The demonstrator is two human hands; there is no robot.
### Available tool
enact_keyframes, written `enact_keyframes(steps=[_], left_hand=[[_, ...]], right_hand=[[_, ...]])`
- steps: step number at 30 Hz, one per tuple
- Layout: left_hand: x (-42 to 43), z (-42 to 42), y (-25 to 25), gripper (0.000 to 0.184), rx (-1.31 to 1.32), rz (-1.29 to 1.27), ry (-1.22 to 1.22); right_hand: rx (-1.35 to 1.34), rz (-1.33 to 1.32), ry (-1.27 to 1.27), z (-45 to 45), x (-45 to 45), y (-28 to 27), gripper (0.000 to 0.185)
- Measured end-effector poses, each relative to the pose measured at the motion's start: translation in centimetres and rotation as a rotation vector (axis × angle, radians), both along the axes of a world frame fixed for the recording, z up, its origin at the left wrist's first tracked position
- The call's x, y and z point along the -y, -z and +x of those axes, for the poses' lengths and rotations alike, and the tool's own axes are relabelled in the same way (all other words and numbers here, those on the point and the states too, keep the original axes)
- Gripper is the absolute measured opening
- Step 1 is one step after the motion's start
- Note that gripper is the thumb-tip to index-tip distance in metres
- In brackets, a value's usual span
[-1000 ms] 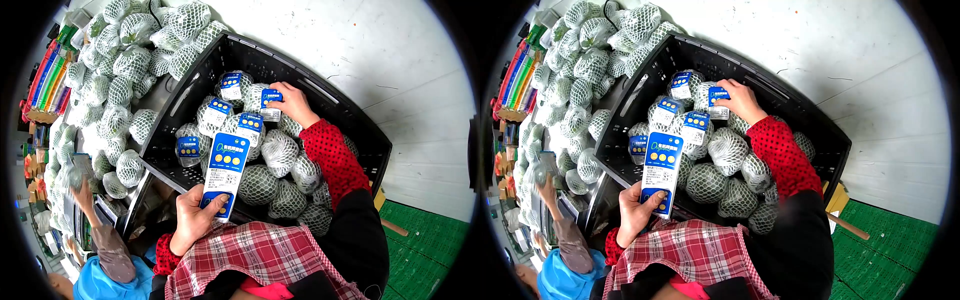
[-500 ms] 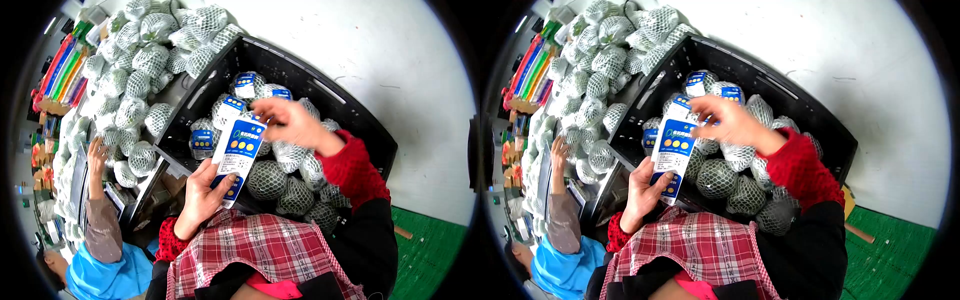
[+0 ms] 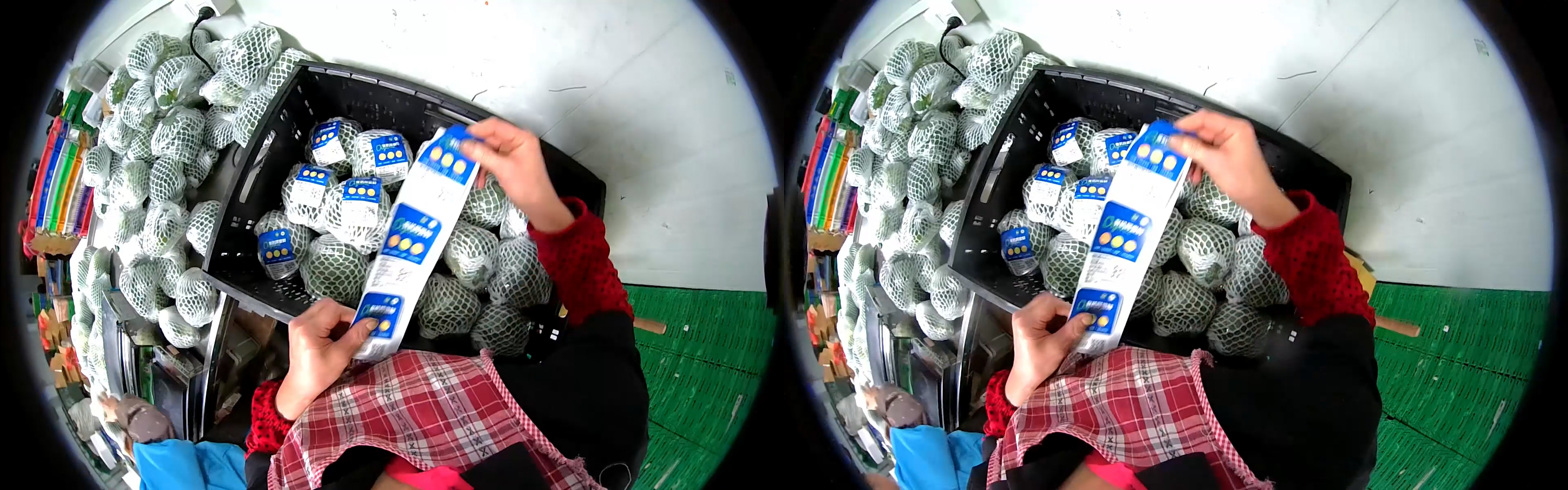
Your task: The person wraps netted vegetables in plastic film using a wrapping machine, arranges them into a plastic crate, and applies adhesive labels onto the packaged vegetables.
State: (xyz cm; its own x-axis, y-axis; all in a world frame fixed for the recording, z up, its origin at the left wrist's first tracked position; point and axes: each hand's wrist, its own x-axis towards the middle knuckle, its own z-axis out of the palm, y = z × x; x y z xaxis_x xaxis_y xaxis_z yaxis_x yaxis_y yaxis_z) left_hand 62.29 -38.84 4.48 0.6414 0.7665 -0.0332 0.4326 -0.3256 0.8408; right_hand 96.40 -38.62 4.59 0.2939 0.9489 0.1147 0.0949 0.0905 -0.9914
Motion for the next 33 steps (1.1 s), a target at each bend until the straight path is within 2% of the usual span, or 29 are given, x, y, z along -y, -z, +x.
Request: enact_keyframes(steps=[2, 4, 6, 7, 8, 10, 11, 12, 13, 14, 16, 18, 20, 21, 22, 24, 26, 27, 28, 30, 32, 33], left_hand=[[-1.7, 0.6, -0.2, 0.024, 0.163, 0.152, 0.124], [-2.7, 1.6, -1.6, 0.032, 0.17, 0.149, 0.086], [-3.6, 2.2, -1.0, 0.035, 0.197, 0.121, 0.073], [-3.7, 2.8, -0.3, 0.036, 0.309, -0.005, 0.083], [-3.4, 3.5, -0.7, 0.034, 0.406, -0.079, 0.116], [-3.0, 3.7, -0.9, 0.032, 0.374, -0.313, 0.14], [-2.0, 4.0, -1.7, 0.025, 0.384, -0.475, 0.05], [-2.0, 3.4, -1.8, 0.021, 0.154, -0.384, 0.055], [-1.7, 2.8, -2.4, 0.019, 0.105, -0.411, 0.056], [-1.4, 2.2, -2.8, 0.017, 0.051, -0.431, 0.056], [-0.9, 0.8, -1.2, 0.019, 0.161, -0.483, 0.046], [-1.0, 1.0, -1.4, 0.02, 0.216, -0.508, 0.038], [-1.1, 1.2, -1.3, 0.022, 0.207, -0.498, 0.013], [-0.9, 1.3, -1.3, 0.022, 0.204, -0.499, 0.012], [-0.7, 1.3, -1.2, 0.022, 0.217, -0.504, -0.016], [-0.7, 1.3, -1.1, 0.021, 0.253, -0.503, -0.065], [-0.9, 0.9, -0.8, 0.022, 0.242, -0.434, -0.056], [-0.8, 0.8, -0.7, 0.022, 0.256, -0.387, -0.073], [-0.9, 0.9, -0.6, 0.022, 0.276, -0.336, -0.087], [-0.9, 1.0, -0.4, 0.022, 0.271, -0.282, -0.061], [-0.7, 1.4, -0.7, 0.021, 0.293, -0.285, -0.059], [-0.7, 1.5, -1.0, 0.021, 0.263, -0.331, -0.065]], right_hand=[[-0.06, -0.105, -0.135, -2.5, 1.2, 0.4, 0.013], [-0.068, -0.107, -0.21, -5.3, 1.8, 0.1, 0.017], [-0.182, -0.103, -0.247, -7.3, 2.1, -0.8, 0.017], [-0.063, -0.098, -0.284, -7.7, 2.2, -1.1, 0.016], [0.142, 0.136, -0.349, -8.2, 2.0, -1.0, 0.015], [0.248, 0.265, -0.381, -8.8, 2.6, -0.8, 0.015], [0.247, 0.257, -0.374, -8.1, 2.7, -0.9, 0.016], [0.166, 0.199, -0.229, -6.1, 2.7, -1.6, 0.018], [0.01, 0.104, -0.005, -3.8, 2.0, -2.1, 0.016], [0.035, 0.101, 0.125, -0.3, 1.1, -1.5, 0.015], [0.115, -0.051, 0.141, 4.9, -0.1, 3.1, 0.017], [0.212, -0.345, 0.066, 5.1, -0.1, 7.2, 0.021], [0.141, -0.182, -0.038, 5.4, -0.8, 13.1, 0.025], [0.207, -0.258, -0.042, 5.1, -1.3, 14.0, 0.027], [0.388, -0.341, 0.001, 5.0, -1.4, 14.4, 0.032], [0.469, -0.315, 0.022, 5.4, -2.0, 15.7, 0.043], [1.064, -0.221, 0.228, 3.6, -0.9, 12.4, 0.058], [1.12, -0.21, 0.21, 3.5, -0.6, 12.1, 0.069], [1.119, -0.205, 0.212, 3.4, -0.8, 12.7, 0.069], [1.163, -0.029, -0.048, 2.8, -0.8, 14.4, 0.071], [1.081, -0.084, -0.009, 1.8, -0.8, 14.8, 0.069], [1.144, -0.101, -0.01, 1.8, -0.7, 14.5, 0.068]])
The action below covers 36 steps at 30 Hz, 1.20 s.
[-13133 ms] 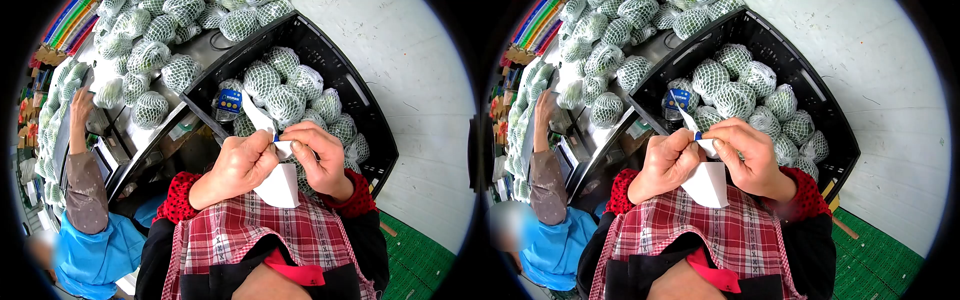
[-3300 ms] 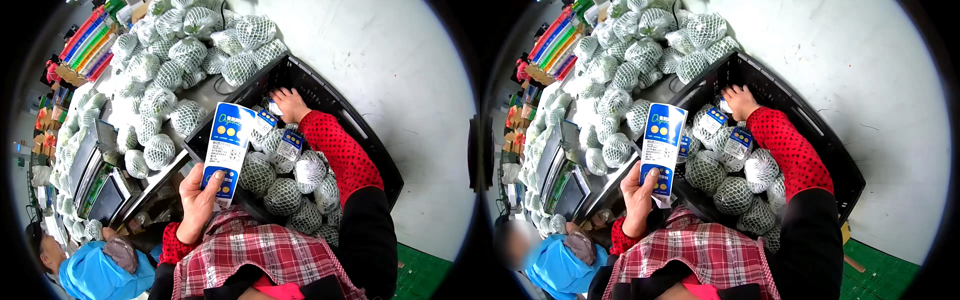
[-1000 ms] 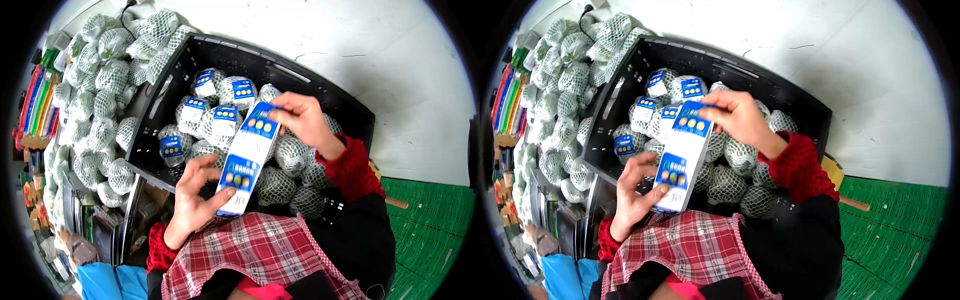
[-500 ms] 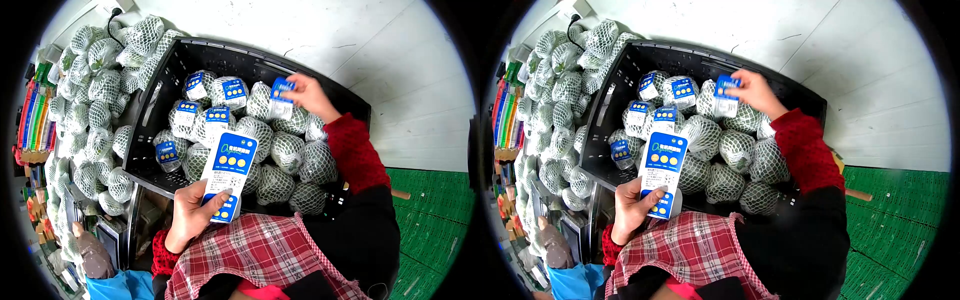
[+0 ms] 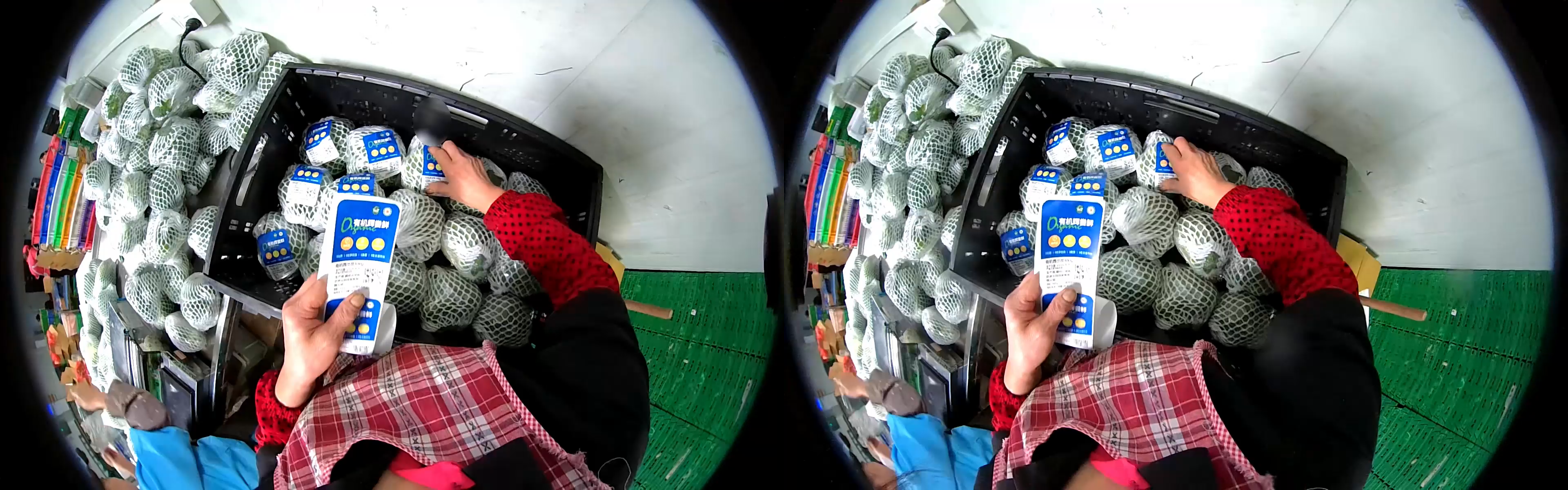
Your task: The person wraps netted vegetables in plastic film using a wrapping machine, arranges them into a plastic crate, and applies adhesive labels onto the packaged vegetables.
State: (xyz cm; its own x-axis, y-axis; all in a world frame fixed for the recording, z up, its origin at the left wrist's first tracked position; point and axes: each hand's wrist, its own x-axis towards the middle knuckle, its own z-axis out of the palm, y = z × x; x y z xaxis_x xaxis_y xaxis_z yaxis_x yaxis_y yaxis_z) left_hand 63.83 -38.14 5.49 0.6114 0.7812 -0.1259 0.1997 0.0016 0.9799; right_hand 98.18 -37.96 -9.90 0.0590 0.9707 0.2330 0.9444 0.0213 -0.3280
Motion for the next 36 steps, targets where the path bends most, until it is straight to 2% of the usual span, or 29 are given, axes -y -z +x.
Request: enact_keyframes(steps=[2, 4, 5, 7, 9, 10, 11, 12, 13, 14, 15, 17, 18, 19, 21, 25, 26, 27, 29, 30, 31, 33, 35, 36], left_hand=[[0.1, 0.4, 0.7, 0.02, 0.034, 0.067, 0.012], [-0.2, 0.9, 0.2, 0.019, 0.006, 0.152, 0.048], [-0.6, 0.8, 0.7, 0.02, -0.016, 0.207, 0.077], [-0.4, 1.0, 0.5, 0.023, -0.179, 0.101, 0.124], [-0.2, 1.4, 1.3, 0.025, -0.131, 0.454, 0.151], [-0.3, 2.1, 0.7, 0.024, -0.06, 0.633, 0.131], [-0.2, 2.3, 0.2, 0.022, -0.129, 0.765, 0.123], [-0.3, 2.5, 0.5, 0.021, -0.047, 0.647, 0.183], [-0.3, 2.8, 0.5, 0.019, 0.039, 0.531, 0.239], [-0.1, 2.2, 0.2, 0.017, -0.08, 0.372, 0.288], [0.7, 2.3, 0.5, 0.017, -0.075, 0.371, 0.287], [2.4, 2.6, 0.9, 0.018, -0.066, -0.209, 0.106], [2.8, 1.8, 2.7, 0.021, -0.09, -0.06, 0.176], [2.6, 1.4, 3.2, 0.02, -0.139, -0.045, 0.168], [2.3, 0.6, 4.3, 0.024, -0.193, 0.102, 0.196], [2.2, 1.2, 4.0, 0.028, -0.155, 0.145, 0.146], [2.2, 1.3, 4.1, 0.027, -0.122, 0.115, 0.114], [2.1, 1.1, 4.0, 0.027, -0.094, 0.083, 0.085], [2.2, 1.0, 4.4, 0.027, -0.093, 0.071, 0.075], [2.2, 1.0, 4.4, 0.027, -0.086, 0.093, 0.065], [2.2, 0.8, 4.3, 0.027, -0.08, 0.111, 0.052], [2.1, 0.8, 4.1, 0.025, -0.088, 0.118, 0.047], [1.8, 0.9, 4.1, 0.02, -0.069, 0.203, 0.06], [1.8, 1.2, 3.5, 0.016, -0.064, 0.207, 0.08]], right_hand=[[0.064, -0.004, 0.007, 0.0, 0.6, -1.2, 0.067], [-0.352, -0.196, 0.021, -1.1, 1.0, -5.8, 0.059], [-1.012, -0.188, 0.066, -2.4, 1.1, -8.0, 0.047], [-1.325, -0.029, -0.253, -6.0, 3.1, -11.3, 0.035], [-1.072, -0.217, -0.247, -8.3, 5.2, -12.5, 0.03], [-1.138, -0.178, -0.264, -9.5, 5.9, -12.5, 0.027], [-1.206, -0.145, -0.287, -10.6, 6.8, -12.4, 0.024], [-1.093, -0.145, -0.276, -11.4, 7.3, -12.6, 0.024], [-1.04, -0.023, -0.263, -12.3, 8.0, -12.5, 0.023], [-0.958, 0.018, -0.27, -12.1, 8.6, -12.7, 0.023], [-0.874, 0.061, -0.28, -11.5, 9.2, -12.8, 0.022], [-0.918, 0.181, -0.254, -9.4, 9.5, -13.1, 0.02], [-0.949, 0.209, -0.109, -6.7, 9.1, -13.6, 0.019], [-0.984, 0.231, 0.038, -3.7, 7.6, -13.3, 0.019], [-1.065, 0.013, 0.262, 2.8, 5.9, -11.9, 0.018], [-0.714, -0.17, 0.241, 8.1, 5.1, 1.7, 0.039], [-0.508, -0.198, 0.251, 7.5, 5.1, 0.9, 0.047], [-0.518, -0.196, 0.253, 7.3, 5.2, 1.2, 0.047], [-0.337, -0.235, 0.298, 7.4, 4.7, 1.4, 0.055], [-0.062, -0.18, 0.319, 6.3, 5.3, -0.3, 0.067], [0.065, -0.252, 0.341, 5.7, 5.4, -1.3, 0.075], [-0.01, -0.259, 0.123, 5.4, 5.6, 0.2, 0.073], [-0.035, -0.263, 0.039, 5.1, 5.1, 1.3, 0.075], [-0.021, -0.255, 0.063, 5.0, 5.0, 1.0, 0.066]])
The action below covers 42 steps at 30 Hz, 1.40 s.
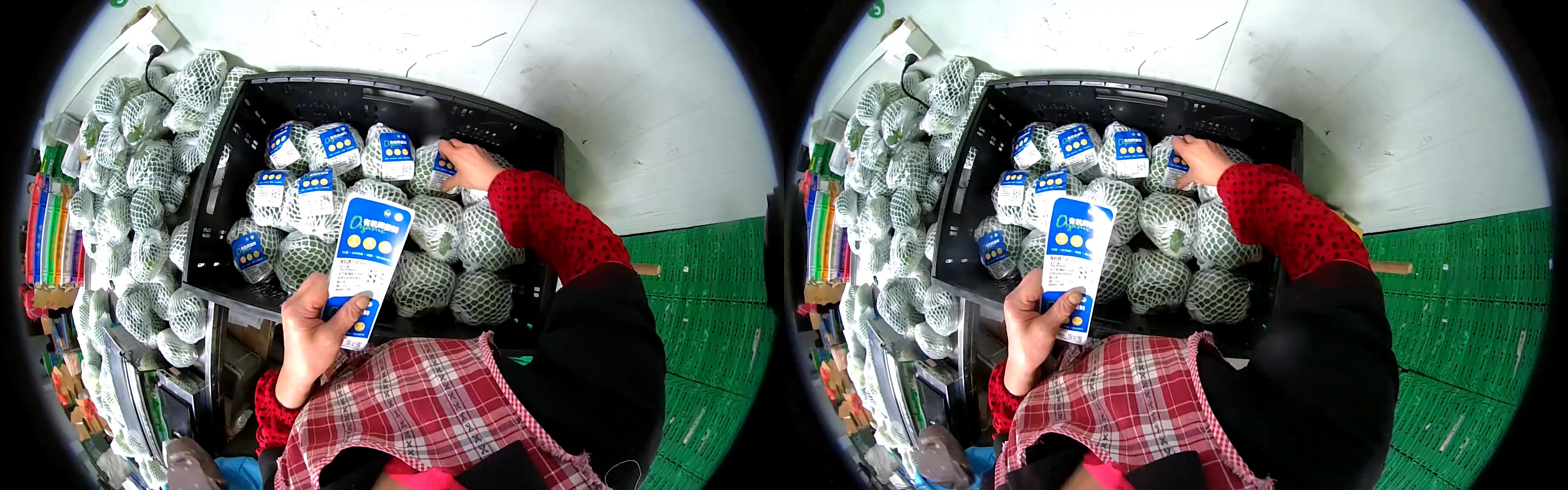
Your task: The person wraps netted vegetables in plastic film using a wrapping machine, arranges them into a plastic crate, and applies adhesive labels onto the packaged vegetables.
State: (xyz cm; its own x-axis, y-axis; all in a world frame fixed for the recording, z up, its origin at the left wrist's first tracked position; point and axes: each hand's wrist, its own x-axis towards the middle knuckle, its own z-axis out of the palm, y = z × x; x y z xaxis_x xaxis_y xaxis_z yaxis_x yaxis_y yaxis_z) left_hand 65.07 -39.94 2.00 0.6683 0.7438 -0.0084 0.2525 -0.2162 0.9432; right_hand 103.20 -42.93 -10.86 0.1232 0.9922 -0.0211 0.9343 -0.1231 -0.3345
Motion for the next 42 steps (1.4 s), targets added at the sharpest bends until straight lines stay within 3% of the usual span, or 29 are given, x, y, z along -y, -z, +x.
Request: enact_keyframes(steps=[3, 5, 6, 7, 8, 11, 14, 15, 17, 19, 21, 24, 25, 26, 27, 28, 29, 33, 35, 37, 39, 40, 41, 42], left_hand=[[0.1, 0.3, -0.3, 0.018, 0.069, -0.074, -0.018], [0.0, 0.1, -0.4, 0.019, 0.051, -0.018, -0.016], [0.0, 0.2, -0.5, 0.019, -0.017, 0.038, 0.006], [-0.1, 0.3, -0.5, 0.018, -0.085, 0.101, 0.045], [0.0, 0.5, -0.4, 0.019, -0.077, 0.263, 0.045], [-0.2, 1.1, -0.9, 0.022, -0.051, 0.529, 0.007], [0.2, 1.5, -1.1, 0.027, -0.04, 0.444, 0.037], [0.2, 1.7, -1.3, 0.028, -0.065, 0.459, 0.069], [0.2, 2.1, -1.9, 0.031, -0.05, 0.507, 0.127], [0.0, 2.3, -2.0, 0.033, -0.028, 0.513, 0.178], [0.2, 2.4, -1.9, 0.028, 0.043, 0.329, 0.233], [1.2, 2.2, -1.5, 0.023, 0.006, 0.163, 0.22], [2.0, 2.3, -1.3, 0.021, -0.001, -0.04, 0.136], [2.5, 2.3, -1.2, 0.019, -0.008, -0.241, 0.053], [2.5, 1.3, -0.7, 0.018, -0.146, 0.011, 0.145], [2.6, 0.8, -0.4, 0.018, -0.178, 0.052, 0.172], [2.7, 0.3, -0.3, 0.018, -0.211, 0.087, 0.197], [2.6, -0.6, -0.1, 0.019, -0.121, 0.014, 0.05], [2.3, -1.2, -0.9, 0.017, -0.101, 0.111, 0.046], [2.2, -2.6, -1.3, 0.015, -0.081, 0.019, -0.009], [1.7, -4.4, -2.9, 0.014, -0.13, 0.079, -0.095], [1.5, -6.1, -3.4, 0.01, -0.083, -0.081, -0.166], [1.1, -8.1, -3.7, 0.008, -0.041, -0.086, -0.148], [0.6, -9.2, -3.5, 0.01, -0.005, -0.09, -0.16]], right_hand=[[0.101, -0.091, 0.071, -1.4, 0.0, -3.3, 0.056], [-0.938, 0.034, 0.069, -5.2, -0.3, -6.5, 0.056], [-1.191, 0.051, -0.03, -8.3, 1.0, -9.8, 0.049], [-1.192, 0.107, -0.121, -11.1, 1.7, -10.6, 0.041], [-1.123, 0.051, -0.127, -13.0, 2.9, -13.1, 0.034], [-1.0, 0.354, -0.253, -14.7, 4.2, -12.6, 0.027], [-0.769, 0.525, -0.329, -14.6, 4.6, -13.0, 0.025], [-0.768, 0.524, -0.326, -14.8, 4.9, -13.4, 0.025], [-0.953, 0.275, -0.161, -15.3, 5.9, -14.2, 0.016], [-1.035, 0.249, -0.14, -15.6, 6.0, -13.0, 0.019], [-0.888, 0.342, -0.276, -15.6, 6.5, -12.7, 0.024], [-0.769, 0.377, -0.252, -15.4, 7.2, -13.7, 0.019], [-0.688, 0.451, -0.259, -15.2, 7.3, -13.8, 0.015], [-0.85, 0.351, -0.166, -13.8, 7.4, -13.5, 0.011], [-0.713, 0.563, -0.126, -11.0, 6.9, -14.1, 0.011], [-0.83, 0.417, 0.194, -7.6, 6.6, -15.3, 0.011], [-0.955, 0.3, 0.32, -3.5, 6.0, -15.2, 0.013], [-0.519, -0.223, 0.547, 6.1, 5.5, -7.6, 0.029], [-0.462, -0.214, 0.517, 6.7, 4.4, -5.4, 0.036], [-0.051, -0.324, 0.438, 7.5, 4.0, -2.9, 0.044], [0.106, -0.416, 0.43, 7.1, 3.1, -3.0, 0.042], [0.27, -0.352, 0.398, 6.3, 3.4, -3.3, 0.043], [0.432, -0.28, 0.365, 5.5, 3.9, -3.4, 0.045], [0.393, -0.184, 0.348, 5.1, 4.1, -2.4, 0.04]])
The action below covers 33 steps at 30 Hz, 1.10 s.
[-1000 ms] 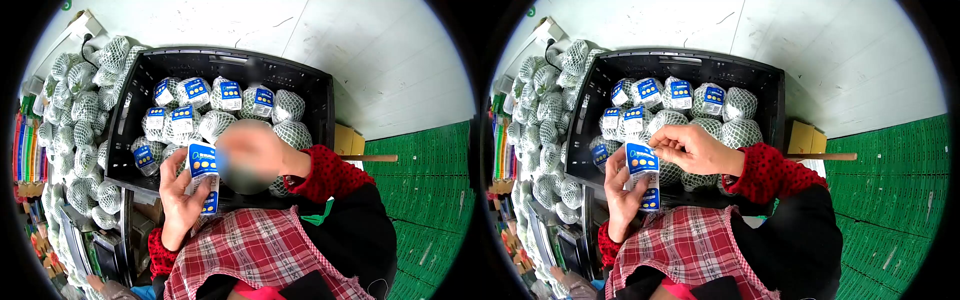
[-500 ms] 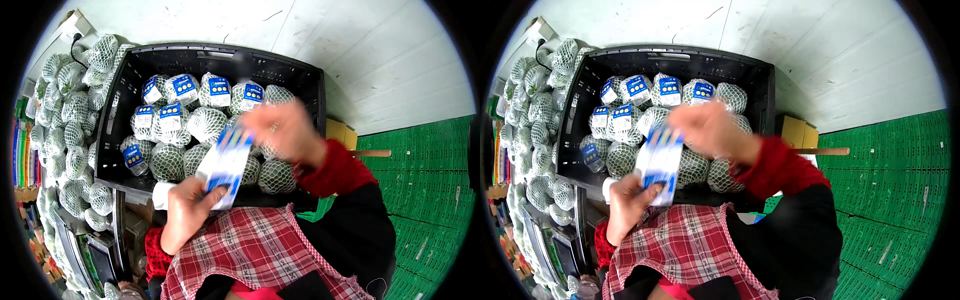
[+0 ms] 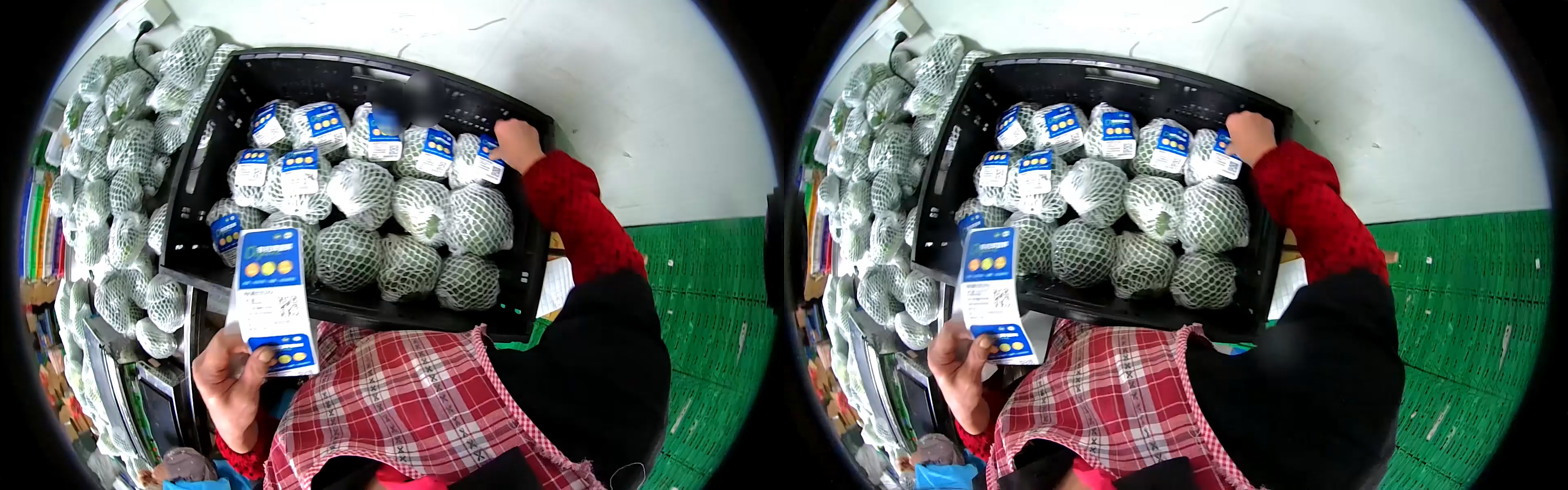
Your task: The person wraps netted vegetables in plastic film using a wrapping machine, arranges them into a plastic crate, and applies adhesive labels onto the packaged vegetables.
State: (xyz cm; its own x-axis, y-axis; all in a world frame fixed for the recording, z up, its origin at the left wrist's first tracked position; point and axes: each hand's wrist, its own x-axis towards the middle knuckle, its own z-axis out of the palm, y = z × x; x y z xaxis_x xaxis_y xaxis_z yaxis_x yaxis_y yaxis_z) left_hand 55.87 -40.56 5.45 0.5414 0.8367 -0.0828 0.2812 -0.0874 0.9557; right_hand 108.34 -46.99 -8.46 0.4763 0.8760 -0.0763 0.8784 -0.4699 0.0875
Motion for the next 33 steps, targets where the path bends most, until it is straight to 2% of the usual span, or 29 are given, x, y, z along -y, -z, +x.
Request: enact_keyframes(steps=[1, 2, 3, 5, 6, 7, 8, 9, 10, 11, 13, 14, 15, 17, 18, 19, 21, 22, 23, 24, 25, 26, 27, 28, 29, 31, 33], left_hand=[[-0.1, -1.0, -0.1, 0.013, 0.037, -0.008, -0.014], [-0.3, -1.5, -0.1, 0.019, -0.068, -0.023, -0.032], [-0.5, -0.9, 0.1, 0.023, -0.064, 0.038, 0.053], [-1.2, 1.1, 0.9, 0.022, -0.108, 0.33, 0.271], [-1.4, 1.8, 1.1, 0.021, -0.093, 0.332, 0.307], [-1.3, 2.5, 1.5, 0.019, -0.091, 0.317, 0.347], [-1.3, 3.2, 1.8, 0.016, -0.082, 0.34, 0.363], [-1.3, 3.6, 2.2, 0.015, -0.106, 0.309, 0.369], [-1.0, 3.7, 2.4, 0.015, -0.112, 0.302, 0.347], [-1.0, 3.8, 2.4, 0.016, -0.114, 0.297, 0.323], [-1.0, 3.0, 2.9, 0.015, -0.154, 0.303, 0.299], [-0.9, 2.7, 3.2, 0.015, -0.145, 0.284, 0.229], [-0.7, 2.3, 3.6, 0.014, -0.138, 0.262, 0.16], [-0.7, 2.1, 3.7, 0.014, -0.184, 0.214, 0.134], [-0.5, 2.7, 3.5, 0.016, -0.172, 0.285, 0.13], [-0.5, 3.4, 3.1, 0.019, -0.161, 0.355, 0.131], [-1.0, 5.0, 1.0, 0.028, -0.222, 0.777, 0.203], [-1.2, 5.2, 1.4, 0.028, -0.096, 0.699, 0.266], [-1.4, 5.4, 2.0, 0.027, 0.032, 0.622, 0.329], [-1.2, 5.2, 2.3, 0.023, 0.031, 0.519, 0.374], [-0.7, 4.6, 2.5, 0.018, 0.002, 0.337, 0.325], [-0.1, 4.8, 2.9, 0.016, 0.003, 0.268, 0.216], [0.5, 4.9, 3.5, 0.016, 0.0, 0.196, 0.113], [1.0, 4.2, 4.6, 0.018, -0.088, 0.148, 0.08], [1.5, 4.0, 5.4, 0.019, -0.07, 0.072, 0.075], [1.9, 2.7, 5.7, 0.02, -0.219, -0.024, 0.101], [2.3, 3.3, 4.8, 0.021, -0.159, 0.026, 0.009]], right_hand=[[-0.042, -0.031, -0.059, -0.2, 0.1, 1.0, 0.039], [-0.051, -0.083, -0.129, 0.1, 0.4, 1.9, 0.038], [-0.059, -0.127, -0.195, 0.0, 0.5, 2.6, 0.036], [-0.051, -0.105, -0.205, -2.6, -1.8, -0.6, 0.035], [-0.309, 0.103, -0.232, -5.3, -3.0, -3.0, 0.034], [-0.734, 0.175, -0.304, -9.6, -3.4, -6.0, 0.029], [-1.179, 0.199, -0.332, -13.8, -3.8, -9.0, 0.033], [-1.345, 0.272, -0.428, -17.7, -3.5, -9.6, 0.038], [-1.49, 0.299, -0.572, -20.0, -2.8, -9.2, 0.034], [-1.464, 0.204, -0.584, -21.9, -2.5, -10.6, 0.026], [-1.617, 0.372, -0.46, -23.2, -2.0, -10.1, 0.021], [-1.593, 0.427, -0.347, -23.0, -1.9, -10.5, 0.021], [-1.704, 0.495, -0.23, -22.7, -1.7, -10.7, 0.023], [-1.727, 0.519, -0.259, -23.4, -1.4, -10.7, 0.025], [-1.509, 0.534, -0.429, -23.5, -1.3, -9.5, 0.031], [-1.351, 0.458, -0.5, -23.6, -1.1, -9.6, 0.029], [-1.535, 0.502, -0.414, -25.8, -0.8, -9.5, 0.025], [-1.554, 0.464, -0.449, -26.5, -0.7, -9.8, 0.023], [-1.419, 0.502, -0.499, -27.2, -0.3, -10.1, 0.022], [-1.3, 0.627, -0.589, -27.5, -0.3, -10.0, 0.023], [-1.174, 0.745, -0.676, -27.5, -0.3, -9.8, 0.024], [-1.059, 0.785, -0.721, -27.1, -0.1, -9.3, 0.022], [-1.086, 0.869, -0.745, -26.8, -0.4, -8.8, 0.017], [-1.142, 0.821, -0.658, -26.0, -0.4, -9.1, 0.018], [-1.197, 0.778, -0.572, -24.7, -0.7, -9.6, 0.019], [-1.385, 0.781, -0.091, -19.5, -3.5, -11.4, 0.018], [-1.47, 0.591, -0.007, -15.8, -5.1, -7.2, 0.023]])
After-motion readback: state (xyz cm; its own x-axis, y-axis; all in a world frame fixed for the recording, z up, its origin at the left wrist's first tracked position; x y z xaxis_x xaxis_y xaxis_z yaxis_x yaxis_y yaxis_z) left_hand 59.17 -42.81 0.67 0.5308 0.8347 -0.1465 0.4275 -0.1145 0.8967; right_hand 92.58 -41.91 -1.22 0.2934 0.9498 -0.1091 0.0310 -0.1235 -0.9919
